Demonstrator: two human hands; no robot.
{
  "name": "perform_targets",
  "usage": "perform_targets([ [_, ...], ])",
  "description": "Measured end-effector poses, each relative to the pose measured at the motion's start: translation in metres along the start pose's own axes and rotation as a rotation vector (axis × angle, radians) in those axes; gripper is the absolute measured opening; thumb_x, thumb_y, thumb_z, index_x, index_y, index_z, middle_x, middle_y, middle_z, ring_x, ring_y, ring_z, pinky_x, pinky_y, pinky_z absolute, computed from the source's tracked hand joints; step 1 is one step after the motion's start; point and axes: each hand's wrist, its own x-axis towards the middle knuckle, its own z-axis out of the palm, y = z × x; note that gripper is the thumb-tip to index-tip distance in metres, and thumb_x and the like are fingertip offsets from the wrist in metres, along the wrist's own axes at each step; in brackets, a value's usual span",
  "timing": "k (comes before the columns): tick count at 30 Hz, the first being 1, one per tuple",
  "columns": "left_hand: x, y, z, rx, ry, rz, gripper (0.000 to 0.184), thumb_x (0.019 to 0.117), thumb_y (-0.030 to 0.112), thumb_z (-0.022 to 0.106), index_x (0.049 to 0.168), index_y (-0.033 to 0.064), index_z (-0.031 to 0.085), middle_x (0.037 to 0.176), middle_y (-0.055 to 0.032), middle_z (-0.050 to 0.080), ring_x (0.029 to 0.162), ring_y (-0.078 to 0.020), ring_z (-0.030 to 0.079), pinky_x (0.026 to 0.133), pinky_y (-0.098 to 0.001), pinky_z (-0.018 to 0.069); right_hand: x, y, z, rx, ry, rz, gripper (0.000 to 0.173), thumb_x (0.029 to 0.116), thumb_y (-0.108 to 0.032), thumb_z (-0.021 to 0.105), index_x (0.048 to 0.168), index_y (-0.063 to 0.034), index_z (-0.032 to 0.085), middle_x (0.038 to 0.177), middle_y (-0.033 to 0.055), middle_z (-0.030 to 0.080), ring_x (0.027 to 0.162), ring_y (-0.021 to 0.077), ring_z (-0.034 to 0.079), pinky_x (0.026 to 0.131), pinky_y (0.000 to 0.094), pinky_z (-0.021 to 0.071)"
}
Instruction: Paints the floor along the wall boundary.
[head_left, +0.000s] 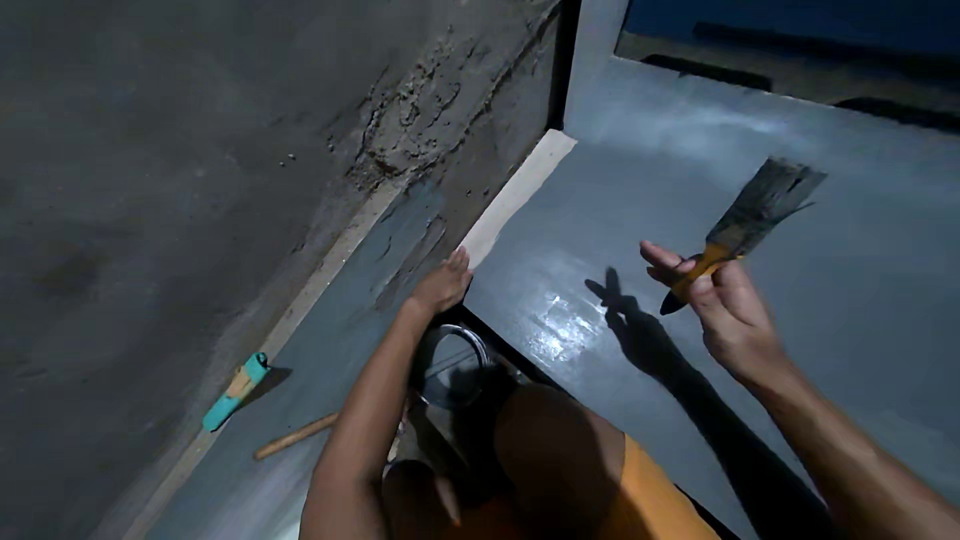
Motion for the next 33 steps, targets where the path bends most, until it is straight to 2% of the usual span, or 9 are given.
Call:
perform_targets([
  [9,-0.064,-0.016,0.011,0.02,-0.103,-0.055,0.06,0.1125,0.041,0.02,0.162,0.0081,0.029,0.171,-0.0053,0.022,0.156,-0.0188,0.024,0.127,-0.0439,0.0246,-0.013,-0.007,-0.001,-0.008,0.002,0.004,0.05,0.1103,-0.049,0.037,0.136,-0.0063,0.043,0.149,0.0091,0.059,0.129,0.0232,0.063,0.107,0.0405,0.0524],
  [12,-0.08,-0.01,0.007,0.101,-0.19,-0.142,0.059,0.1121,0.041,0.024,0.158,0.007,0.037,0.167,-0.0086,0.032,0.152,-0.0246,0.036,0.122,-0.0482,0.0336,-0.014,-0.006,-0.003,0.004,-0.004,0.001,0.051,0.1103,-0.049,0.038,0.136,-0.0049,0.043,0.148,0.0105,0.059,0.129,0.0243,0.063,0.11,0.0422,0.0513],
  [15,-0.09,-0.004,-0.002,0.146,-0.143,-0.145,0.034,0.1055,0.014,0.05,0.136,0.0029,0.061,0.134,-0.0187,0.064,0.123,-0.038,0.062,0.102,-0.0565,0.0507,-0.014,-0.006,-0.002,0.01,-0.005,-0.004,0.049,0.1105,-0.048,0.038,0.135,-0.006,0.043,0.147,0.01,0.06,0.128,0.0243,0.063,0.11,0.0419,0.051],
  [17,-0.089,-0.003,-0.009,0.095,0.005,-0.126,0.024,0.0986,0.0,0.057,0.119,0.0026,0.07,0.115,-0.0194,0.07,0.111,-0.0393,0.067,0.095,-0.0572,0.0547,-0.014,-0.007,0.0,0.01,-0.005,-0.004,0.048,0.1106,-0.048,0.038,0.134,-0.0066,0.043,0.148,0.0095,0.06,0.128,0.0237,0.064,0.108,0.0408,0.0517],
  [20,-0.067,0.004,-0.024,-0.001,0.208,-0.127,0.016,0.0991,0.004,0.058,0.108,0.0018,0.072,0.107,-0.0193,0.071,0.103,-0.0392,0.069,0.09,-0.0586,0.0558,-0.012,-0.008,0.007,0.018,-0.014,0.011,0.05,0.1098,-0.051,0.038,0.134,-0.0072,0.043,0.148,0.0087,0.059,0.129,0.0228,0.062,0.109,0.0407,0.0516],
  [24,0.001,0.02,-0.039,-0.061,0.376,-0.047,0.032,0.1069,0.024,0.051,0.126,0.0035,0.066,0.125,-0.0163,0.067,0.117,-0.0324,0.066,0.1,-0.0512,0.0543,-0.009,-0.01,0.014,0.019,-0.016,0.009,0.05,0.1103,-0.049,0.038,0.134,-0.0053,0.044,0.147,0.0097,0.06,0.129,0.0239,0.063,0.109,0.0423,0.0516],
  [27,0.066,0.035,-0.048,-0.038,0.424,0.07,0.046,0.1111,0.027,0.038,0.151,0.0066,0.05,0.16,-0.0098,0.045,0.149,-0.0235,0.04,0.123,-0.0416,0.0347,-0.006,-0.011,0.016,0.025,-0.003,0.006,0.049,0.1103,-0.049,0.039,0.134,-0.0052,0.043,0.147,0.0105,0.059,0.129,0.0247,0.062,0.111,0.0429,0.0509],
  [29,0.108,0.049,-0.056,-0.046,0.427,0.107,0.052,0.1122,0.031,0.031,0.157,0.0062,0.04,0.167,-0.009,0.033,0.156,-0.0229,0.027,0.127,-0.0411,0.0254,-0.006,-0.012,0.014,0.019,0.004,0.018,0.051,0.1101,-0.05,0.039,0.135,-0.0049,0.043,0.147,0.0108,0.059,0.13,0.0254,0.062,0.111,0.0431,0.0504],
  [33,0.185,0.075,-0.079,-0.09,0.343,0.126,0.061,0.1125,0.041,0.022,0.161,0.0056,0.03,0.17,-0.0092,0.023,0.157,-0.0259,0.021,0.127,-0.0465,0.0224,-0.008,-0.015,0.007,0.004,0.025,0.028,0.052,0.1106,-0.048,0.039,0.135,-0.0024,0.043,0.147,0.0126,0.059,0.131,0.0274,0.061,0.113,0.0445,0.0493],
])
